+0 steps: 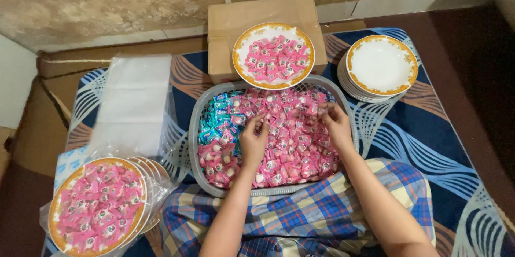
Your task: A person is manually sorting and arranging small pink-wrapped food packets from a large bin onto several decorative plates.
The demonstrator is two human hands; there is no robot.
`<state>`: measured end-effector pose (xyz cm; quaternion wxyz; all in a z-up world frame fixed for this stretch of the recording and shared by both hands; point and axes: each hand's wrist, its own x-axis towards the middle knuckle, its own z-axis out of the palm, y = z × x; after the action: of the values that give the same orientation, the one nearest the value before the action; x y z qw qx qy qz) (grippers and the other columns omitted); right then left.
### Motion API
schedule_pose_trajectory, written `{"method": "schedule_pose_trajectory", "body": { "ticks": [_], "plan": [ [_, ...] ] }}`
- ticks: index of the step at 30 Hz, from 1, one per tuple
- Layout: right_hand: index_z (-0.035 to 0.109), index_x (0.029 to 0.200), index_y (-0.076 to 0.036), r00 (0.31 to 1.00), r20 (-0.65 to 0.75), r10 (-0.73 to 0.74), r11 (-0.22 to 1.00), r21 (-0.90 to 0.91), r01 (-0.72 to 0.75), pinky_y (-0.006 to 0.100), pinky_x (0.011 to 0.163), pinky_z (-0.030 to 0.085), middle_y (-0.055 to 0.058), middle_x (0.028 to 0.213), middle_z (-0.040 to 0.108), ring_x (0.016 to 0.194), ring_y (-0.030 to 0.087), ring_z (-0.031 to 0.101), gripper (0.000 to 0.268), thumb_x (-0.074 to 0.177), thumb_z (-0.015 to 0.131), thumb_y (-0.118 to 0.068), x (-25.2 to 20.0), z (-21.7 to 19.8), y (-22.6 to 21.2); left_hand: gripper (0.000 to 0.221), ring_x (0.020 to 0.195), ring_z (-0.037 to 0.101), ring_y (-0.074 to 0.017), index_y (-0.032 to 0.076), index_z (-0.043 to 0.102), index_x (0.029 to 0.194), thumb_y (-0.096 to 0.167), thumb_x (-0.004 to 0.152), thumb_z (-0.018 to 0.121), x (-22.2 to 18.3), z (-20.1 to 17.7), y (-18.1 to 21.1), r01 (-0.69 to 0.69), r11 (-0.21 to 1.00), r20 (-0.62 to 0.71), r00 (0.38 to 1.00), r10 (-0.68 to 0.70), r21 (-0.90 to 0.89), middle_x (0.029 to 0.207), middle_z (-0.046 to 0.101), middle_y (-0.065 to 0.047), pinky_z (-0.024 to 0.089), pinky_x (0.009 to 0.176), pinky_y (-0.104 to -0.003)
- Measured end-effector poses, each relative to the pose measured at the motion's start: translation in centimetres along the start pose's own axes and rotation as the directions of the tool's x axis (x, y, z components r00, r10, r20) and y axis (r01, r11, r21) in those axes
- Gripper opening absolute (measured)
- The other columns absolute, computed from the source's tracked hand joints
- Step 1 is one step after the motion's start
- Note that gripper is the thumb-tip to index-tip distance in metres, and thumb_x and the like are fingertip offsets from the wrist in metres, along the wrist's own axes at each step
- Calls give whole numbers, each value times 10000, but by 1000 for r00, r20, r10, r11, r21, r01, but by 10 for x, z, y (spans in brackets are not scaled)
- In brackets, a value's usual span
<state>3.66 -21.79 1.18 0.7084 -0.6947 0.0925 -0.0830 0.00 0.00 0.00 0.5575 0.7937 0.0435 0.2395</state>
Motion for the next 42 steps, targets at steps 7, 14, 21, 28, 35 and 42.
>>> {"method": "schedule_pose_trajectory", "body": {
  "ticks": [7,14,21,28,35,42],
  "plan": [
    [766,1155,-112,944,-62,-325,938,-149,313,333,863,531,93,998,742,879,154,628,263,932,647,-39,51,30,-57,358,945,711,-265,87,725,1252,-25,922,641,63,-16,29,-294,954,-95,949,299,63,1055,717,-81,568,850,-401],
    [785,1146,-327,901,112,-419,714,-573,404,397,943,504,-19,981,736,997,241,625,281,889,690,-267,149,58,-39,430,1136,520,-224,218,654,1322,290,899,636,141,17,28,-273,830,119,962,246,487,1156,589,4,377,968,-506],
    [786,1054,-333,905,203,-373,443,-818,366,452,922,410,-10,932,725,1038,263,541,195,884,693,-357,189,80,-24,357,1155,455,-192,227,701,1226,288,893,589,184,49,17,-267,733,267,956,120,625,1096,575,39,343,942,-505],
    [788,1095,-239,890,236,-389,413,-819,397,442,895,410,40,903,696,1026,287,532,216,917,687,-306,197,89,-38,399,1186,426,-209,202,669,1259,255,873,580,195,60,18,-314,686,336,936,106,657,1124,556,12,342,952,-537],
    [695,1211,-168,837,215,-502,532,-687,495,445,893,411,32,857,618,994,290,519,282,930,712,-190,169,81,-63,511,1359,325,-297,101,572,1400,150,892,587,184,45,38,-313,695,354,931,90,647,1357,502,-100,331,995,-584],
    [564,1117,-67,782,68,-620,747,-252,615,359,845,469,80,931,448,909,223,520,149,986,611,-14,98,35,-44,333,1232,431,-302,196,602,1226,111,906,567,131,18,26,-337,879,69,940,334,337,1285,485,-44,360,935,-468]
  ]
}}
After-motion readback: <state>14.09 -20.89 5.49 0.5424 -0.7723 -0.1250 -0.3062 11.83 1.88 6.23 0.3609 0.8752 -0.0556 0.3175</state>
